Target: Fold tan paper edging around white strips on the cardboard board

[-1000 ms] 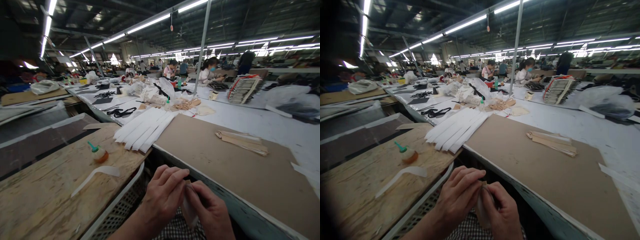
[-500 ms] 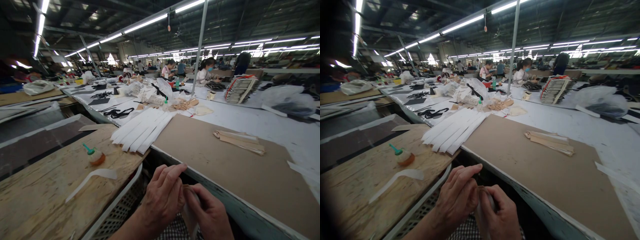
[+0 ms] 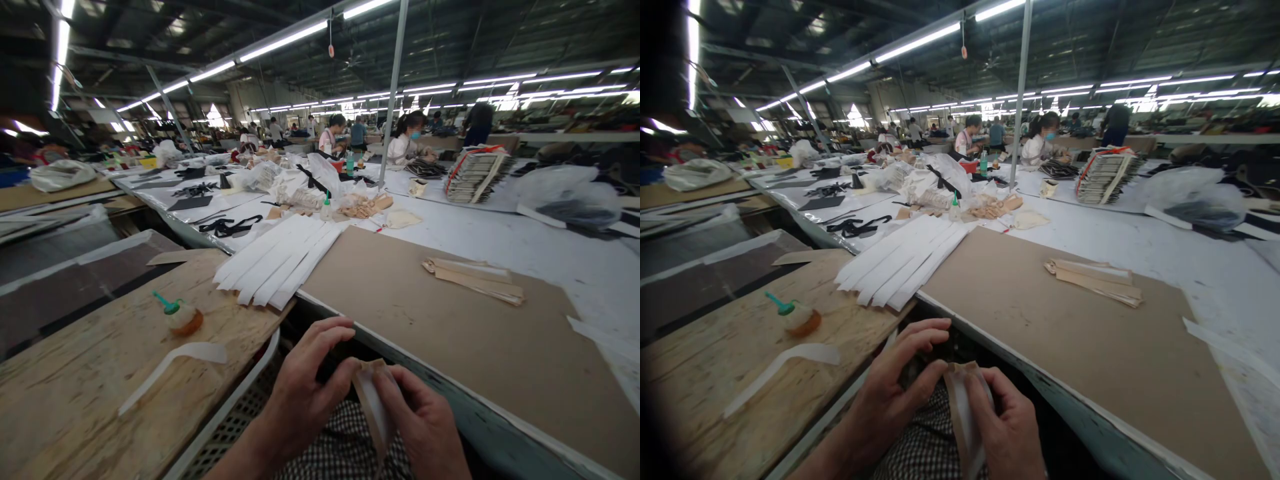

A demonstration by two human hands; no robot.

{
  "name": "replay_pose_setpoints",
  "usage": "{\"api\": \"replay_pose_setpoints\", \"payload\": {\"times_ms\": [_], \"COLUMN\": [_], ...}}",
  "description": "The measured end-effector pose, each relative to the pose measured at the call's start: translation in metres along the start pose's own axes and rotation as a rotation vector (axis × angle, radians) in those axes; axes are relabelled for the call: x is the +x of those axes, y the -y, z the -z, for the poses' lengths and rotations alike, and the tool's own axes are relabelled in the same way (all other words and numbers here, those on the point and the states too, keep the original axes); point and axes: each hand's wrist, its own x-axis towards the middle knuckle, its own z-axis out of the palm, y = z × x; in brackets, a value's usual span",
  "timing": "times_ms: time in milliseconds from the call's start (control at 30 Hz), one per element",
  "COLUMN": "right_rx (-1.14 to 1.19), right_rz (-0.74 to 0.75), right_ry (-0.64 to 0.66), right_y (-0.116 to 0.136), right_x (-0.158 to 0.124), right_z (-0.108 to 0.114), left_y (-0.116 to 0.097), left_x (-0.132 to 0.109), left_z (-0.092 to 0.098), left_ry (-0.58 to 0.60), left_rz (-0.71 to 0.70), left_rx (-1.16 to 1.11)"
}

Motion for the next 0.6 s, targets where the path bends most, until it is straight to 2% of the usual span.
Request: {"api": "replay_pose_setpoints", "payload": {"times_ms": [133, 333, 467, 600], "right_rx": [-0.025, -0.187, -0.205, -0.166], "right_rz": [0.065, 0.241, 0.296, 0.308], "right_ry": [-0.041, -0.116, -0.104, -0.077], "right_y": [0.006, 0.014, 0.014, 0.014], "right_x": [-0.004, -0.011, -0.013, -0.011], "right_z": [-0.001, -0.008, -0.010, -0.010], "left_y": [0.000, -0.004, -0.004, -0.002], "left_x": [0.001, -0.001, -0.002, 0.001], "left_z": [-0.007, -0.015, -0.018, -0.022], "left_ry": [0.047, 0.005, -0.064, -0.072], "left_rz": [-0.129, -0.230, -0.313, -0.342], "left_rx": [0.058, 0.191, 0.231, 0.213]}}
